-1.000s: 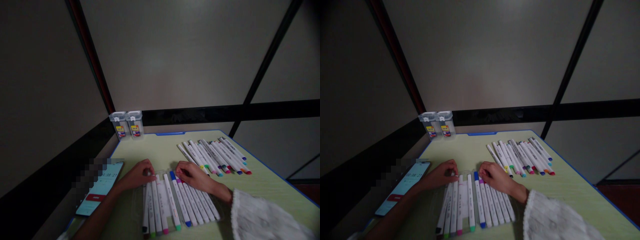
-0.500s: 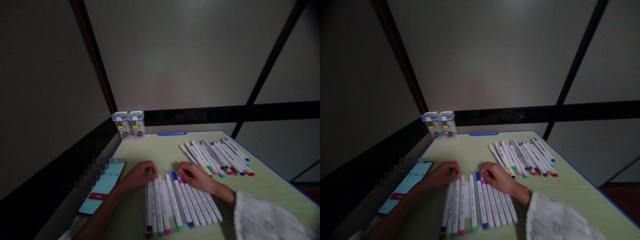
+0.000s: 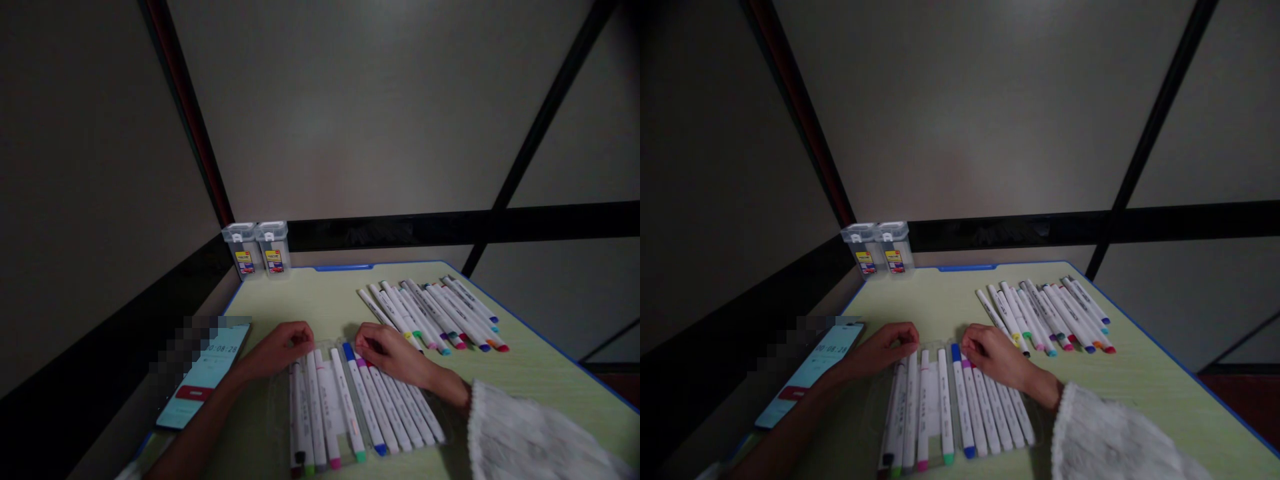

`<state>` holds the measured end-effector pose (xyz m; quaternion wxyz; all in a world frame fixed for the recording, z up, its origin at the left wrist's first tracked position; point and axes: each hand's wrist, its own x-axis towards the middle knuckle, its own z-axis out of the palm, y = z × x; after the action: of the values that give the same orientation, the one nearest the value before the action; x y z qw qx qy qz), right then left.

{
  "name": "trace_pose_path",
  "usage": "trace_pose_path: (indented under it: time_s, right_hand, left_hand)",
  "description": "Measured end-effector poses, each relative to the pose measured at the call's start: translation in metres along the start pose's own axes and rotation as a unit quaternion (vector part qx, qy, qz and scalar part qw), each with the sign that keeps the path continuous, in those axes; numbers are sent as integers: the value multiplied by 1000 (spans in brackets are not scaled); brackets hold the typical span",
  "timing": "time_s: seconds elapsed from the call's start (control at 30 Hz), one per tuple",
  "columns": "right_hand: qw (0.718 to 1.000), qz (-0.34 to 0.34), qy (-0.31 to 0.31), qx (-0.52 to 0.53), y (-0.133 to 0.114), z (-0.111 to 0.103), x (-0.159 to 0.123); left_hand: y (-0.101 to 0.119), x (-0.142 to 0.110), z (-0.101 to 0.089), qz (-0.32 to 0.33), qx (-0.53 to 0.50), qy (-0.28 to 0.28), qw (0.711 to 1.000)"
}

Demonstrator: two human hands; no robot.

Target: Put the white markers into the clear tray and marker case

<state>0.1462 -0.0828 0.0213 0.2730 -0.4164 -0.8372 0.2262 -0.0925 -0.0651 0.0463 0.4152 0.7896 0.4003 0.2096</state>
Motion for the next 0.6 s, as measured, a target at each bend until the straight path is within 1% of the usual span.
trace_pose_path:
  time_s: [0.23, 0.47, 0.6]
  right_hand:
    - [1000, -2, 1, -4, 1, 1, 0]
    - [1000, -6, 2, -2, 1, 0, 0]
    - [1000, -6, 3, -2, 1, 0, 0]
  left_hand:
    - [-1, 2, -1, 3, -17, -3, 1000]
    - [-3, 1, -4, 6, -46, 7, 999]
    - [-4, 2, -4, -2, -62, 23, 998]
